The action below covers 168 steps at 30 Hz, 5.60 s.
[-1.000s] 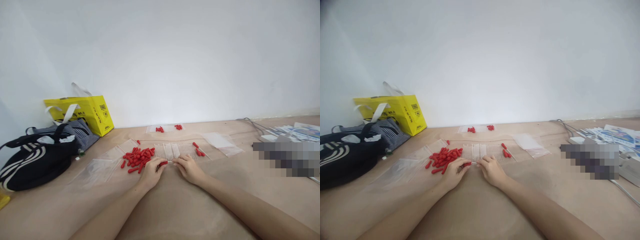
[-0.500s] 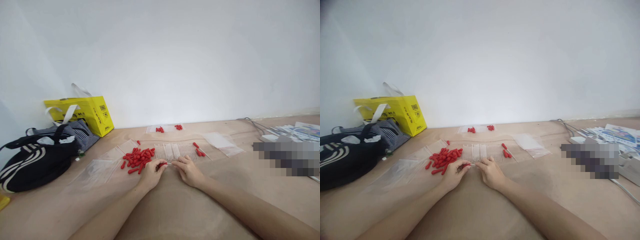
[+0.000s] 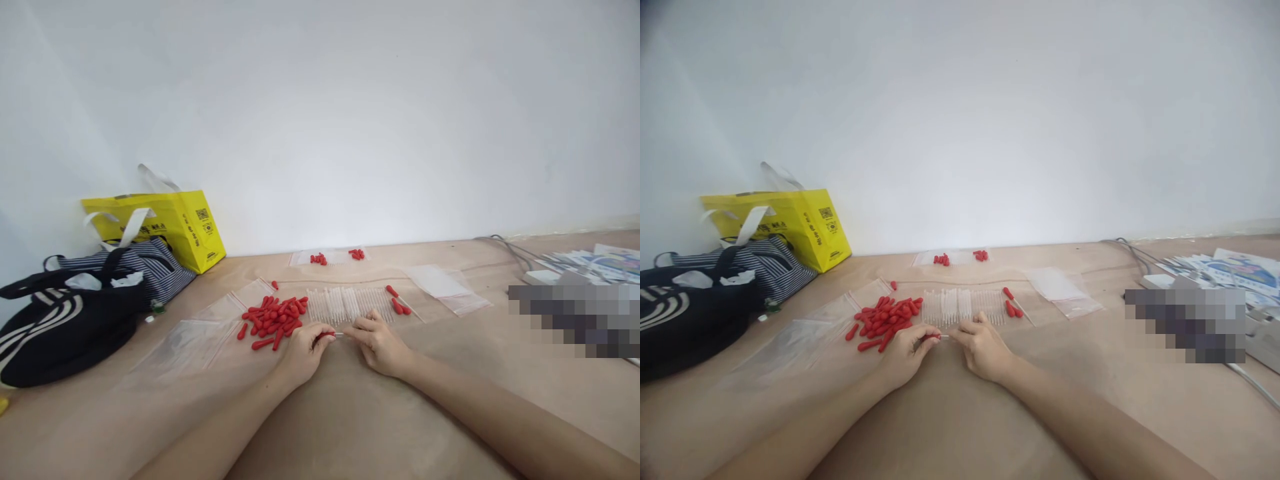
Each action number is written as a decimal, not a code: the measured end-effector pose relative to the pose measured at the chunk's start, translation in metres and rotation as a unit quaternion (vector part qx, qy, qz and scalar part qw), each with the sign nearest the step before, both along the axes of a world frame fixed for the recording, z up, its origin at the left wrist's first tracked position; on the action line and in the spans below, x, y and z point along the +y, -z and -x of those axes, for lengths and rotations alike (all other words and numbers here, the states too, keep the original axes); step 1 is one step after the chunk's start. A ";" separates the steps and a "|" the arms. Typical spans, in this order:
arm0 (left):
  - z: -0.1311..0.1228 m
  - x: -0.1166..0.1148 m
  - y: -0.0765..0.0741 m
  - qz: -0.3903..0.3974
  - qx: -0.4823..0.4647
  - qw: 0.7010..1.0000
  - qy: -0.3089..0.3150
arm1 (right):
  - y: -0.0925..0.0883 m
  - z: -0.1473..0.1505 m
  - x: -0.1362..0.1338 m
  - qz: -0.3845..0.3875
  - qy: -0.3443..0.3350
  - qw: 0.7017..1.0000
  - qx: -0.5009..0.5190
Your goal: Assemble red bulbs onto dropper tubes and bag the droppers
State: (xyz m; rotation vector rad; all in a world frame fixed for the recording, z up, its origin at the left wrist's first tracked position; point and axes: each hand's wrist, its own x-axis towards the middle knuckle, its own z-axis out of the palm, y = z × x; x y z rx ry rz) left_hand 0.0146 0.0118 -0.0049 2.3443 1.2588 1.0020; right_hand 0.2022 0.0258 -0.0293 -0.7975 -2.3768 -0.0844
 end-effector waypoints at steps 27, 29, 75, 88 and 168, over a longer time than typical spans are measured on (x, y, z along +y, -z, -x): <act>0.003 0.012 0.005 -0.099 0.066 0.993 0.007 | -0.005 -0.010 0.005 -0.025 0.050 0.998 0.016; 0.005 0.012 0.003 -0.110 0.094 0.989 0.008 | -0.005 -0.012 0.003 -0.027 0.059 0.998 0.008; 0.016 0.012 0.009 -0.065 0.161 0.985 -0.004 | -0.013 -0.083 0.036 0.230 0.507 0.828 0.057; 0.015 0.011 0.009 -0.067 0.179 0.981 -0.010 | -0.016 -0.062 0.035 0.200 0.466 0.861 0.019; 0.001 0.013 0.015 0.156 -0.289 0.944 0.004 | 0.002 -0.008 0.002 0.034 0.060 0.996 0.049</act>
